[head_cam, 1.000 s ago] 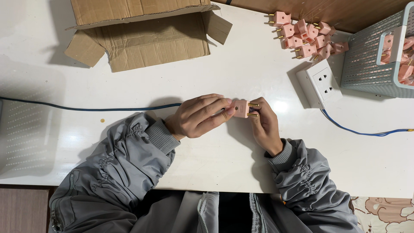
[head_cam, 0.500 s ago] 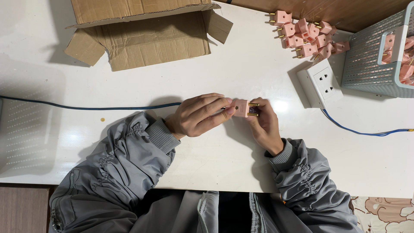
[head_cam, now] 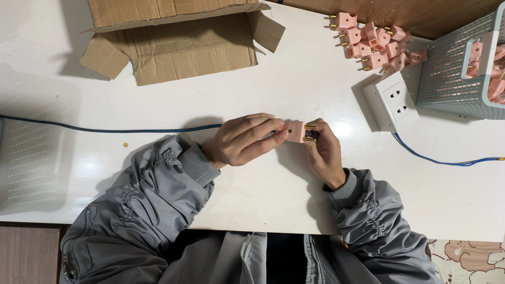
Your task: The person wires a power plug by inserting a cable into the plug's housing and tightening a screw with a screwdriver.
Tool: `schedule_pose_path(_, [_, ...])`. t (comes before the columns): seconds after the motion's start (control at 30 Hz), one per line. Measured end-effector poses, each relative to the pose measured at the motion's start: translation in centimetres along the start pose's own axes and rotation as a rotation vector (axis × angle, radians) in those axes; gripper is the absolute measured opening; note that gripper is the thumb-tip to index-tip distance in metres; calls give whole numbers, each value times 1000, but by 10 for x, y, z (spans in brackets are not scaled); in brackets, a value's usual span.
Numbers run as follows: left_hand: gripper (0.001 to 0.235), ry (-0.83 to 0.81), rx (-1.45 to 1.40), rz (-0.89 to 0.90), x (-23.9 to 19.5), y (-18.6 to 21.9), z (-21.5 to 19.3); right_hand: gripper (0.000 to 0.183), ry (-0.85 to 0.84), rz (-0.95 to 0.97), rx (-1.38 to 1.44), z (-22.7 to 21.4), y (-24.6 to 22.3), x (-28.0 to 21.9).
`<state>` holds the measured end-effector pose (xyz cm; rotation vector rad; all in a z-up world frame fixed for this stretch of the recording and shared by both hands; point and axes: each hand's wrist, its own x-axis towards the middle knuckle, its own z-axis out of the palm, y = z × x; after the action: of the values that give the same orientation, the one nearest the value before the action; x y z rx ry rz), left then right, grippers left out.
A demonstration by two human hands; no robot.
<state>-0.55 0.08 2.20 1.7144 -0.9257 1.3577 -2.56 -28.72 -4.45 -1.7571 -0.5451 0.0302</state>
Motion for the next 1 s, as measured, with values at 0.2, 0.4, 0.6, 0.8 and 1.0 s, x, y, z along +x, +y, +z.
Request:
schedule_pose_path(0.2, [7,7,-23,-14,-1,-2,2,20,82,21,65,-3,0,-3])
schedule_pose_path(0.4, [6,-6,-72,-44,-6,-2,0,20,-4,-14,-22,-2,-25,10])
schedule_pose_path(0.6, [6,-47,-112,-43,-5,-1,-2,41,-101,55,20,-7,-21,12])
schedule_pose_path(0.8, [7,-34,-108,-64,-2,-1,0,38,-132,148,139,-2,-41,23])
schedule_pose_path(1.0, [12,-35,-83,-90,-6,-5,2,14,-9,133,75,-2,-13,5])
